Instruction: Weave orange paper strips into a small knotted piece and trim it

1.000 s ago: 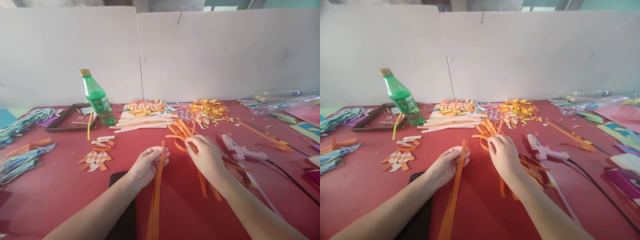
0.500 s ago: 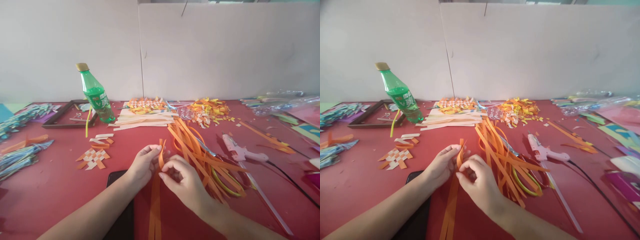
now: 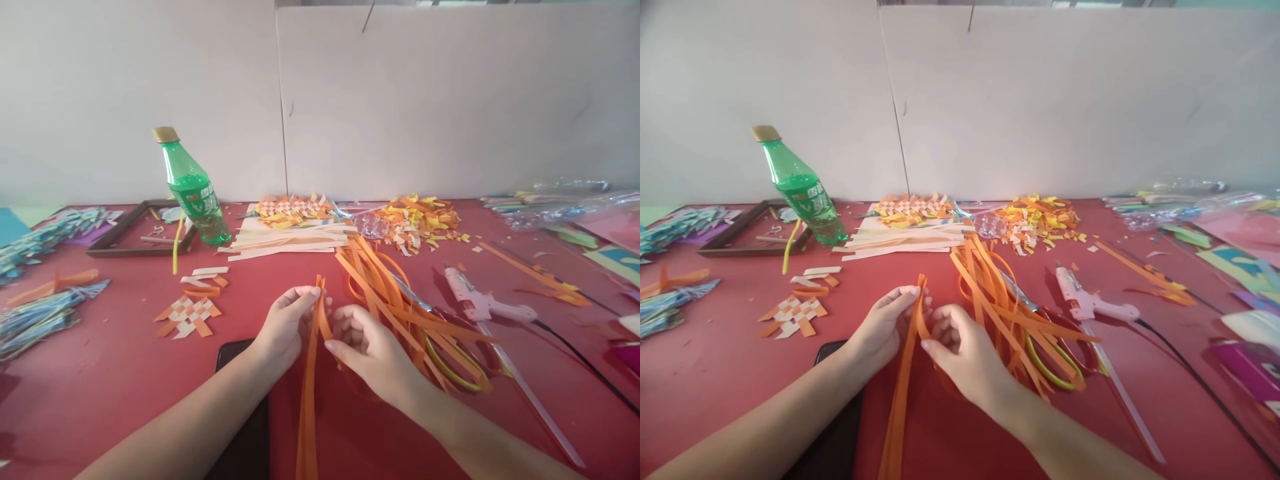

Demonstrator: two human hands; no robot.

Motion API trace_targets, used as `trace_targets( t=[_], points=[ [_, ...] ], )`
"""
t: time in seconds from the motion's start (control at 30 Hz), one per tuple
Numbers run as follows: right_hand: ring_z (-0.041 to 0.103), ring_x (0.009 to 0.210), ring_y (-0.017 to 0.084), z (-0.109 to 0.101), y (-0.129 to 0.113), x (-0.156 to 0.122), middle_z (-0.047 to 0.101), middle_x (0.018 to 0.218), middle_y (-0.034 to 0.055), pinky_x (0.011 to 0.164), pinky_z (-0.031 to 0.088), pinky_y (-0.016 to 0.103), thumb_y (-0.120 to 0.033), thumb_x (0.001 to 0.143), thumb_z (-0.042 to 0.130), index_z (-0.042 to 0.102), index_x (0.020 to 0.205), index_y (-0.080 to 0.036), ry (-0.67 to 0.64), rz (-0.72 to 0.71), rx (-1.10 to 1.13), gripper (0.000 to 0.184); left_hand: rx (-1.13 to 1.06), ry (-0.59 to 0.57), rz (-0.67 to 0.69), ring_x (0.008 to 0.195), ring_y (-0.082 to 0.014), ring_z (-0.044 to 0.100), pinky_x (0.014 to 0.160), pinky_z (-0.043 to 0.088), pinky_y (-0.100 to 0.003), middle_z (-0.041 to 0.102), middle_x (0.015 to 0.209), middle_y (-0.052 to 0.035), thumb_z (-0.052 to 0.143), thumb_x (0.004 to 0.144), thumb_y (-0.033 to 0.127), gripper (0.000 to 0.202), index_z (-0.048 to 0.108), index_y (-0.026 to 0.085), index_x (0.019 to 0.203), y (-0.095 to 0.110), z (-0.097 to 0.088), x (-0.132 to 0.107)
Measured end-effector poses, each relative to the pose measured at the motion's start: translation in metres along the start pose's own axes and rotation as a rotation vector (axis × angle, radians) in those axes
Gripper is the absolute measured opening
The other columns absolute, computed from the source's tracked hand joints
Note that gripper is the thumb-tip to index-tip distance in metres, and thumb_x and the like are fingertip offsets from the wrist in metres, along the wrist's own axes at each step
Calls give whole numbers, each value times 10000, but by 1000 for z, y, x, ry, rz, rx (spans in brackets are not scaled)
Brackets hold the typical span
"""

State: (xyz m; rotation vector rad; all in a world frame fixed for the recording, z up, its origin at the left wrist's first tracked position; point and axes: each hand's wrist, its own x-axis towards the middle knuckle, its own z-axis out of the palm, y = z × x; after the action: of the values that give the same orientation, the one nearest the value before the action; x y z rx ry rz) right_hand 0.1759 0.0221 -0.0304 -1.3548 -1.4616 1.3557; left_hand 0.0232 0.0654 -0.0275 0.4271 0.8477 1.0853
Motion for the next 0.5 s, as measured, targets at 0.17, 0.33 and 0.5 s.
trace_targets(
  t=[0.17, 0.33, 0.5],
  points=[
    [651, 799, 188, -8, -6, 4, 681, 836, 26, 777, 534, 336, -313, 804, 684, 670, 873, -220, 28, -11, -84, 117, -18, 12, -4, 656, -116, 686, 653, 540, -206, 713, 719, -16, 827, 712, 232, 218, 632, 147, 761, 2, 1, -1],
    [642, 694, 158, -23, -27, -4, 679, 732, -5, 683, 530, 301, -316, 760, 780, 713, 756, -264, 105, -272, 195, 85, -51, 33, -11, 683, -128, 704, 667, 557, -228, 712, 764, -13, 776, 768, 184, 150, 632, 150, 789, 1, 0, 1],
    [483, 365, 72, -17, -31, -5, 651, 580, -46, 374, 376, 197, -420, 740, 807, 667, 776, -265, 24, -165, 666, 212, -91, 16, -6, 839, -165, 734, 800, 576, -267, 727, 880, -26, 750, 793, 180, 118, 637, 147, 784, -1, -3, 4]
  ],
)
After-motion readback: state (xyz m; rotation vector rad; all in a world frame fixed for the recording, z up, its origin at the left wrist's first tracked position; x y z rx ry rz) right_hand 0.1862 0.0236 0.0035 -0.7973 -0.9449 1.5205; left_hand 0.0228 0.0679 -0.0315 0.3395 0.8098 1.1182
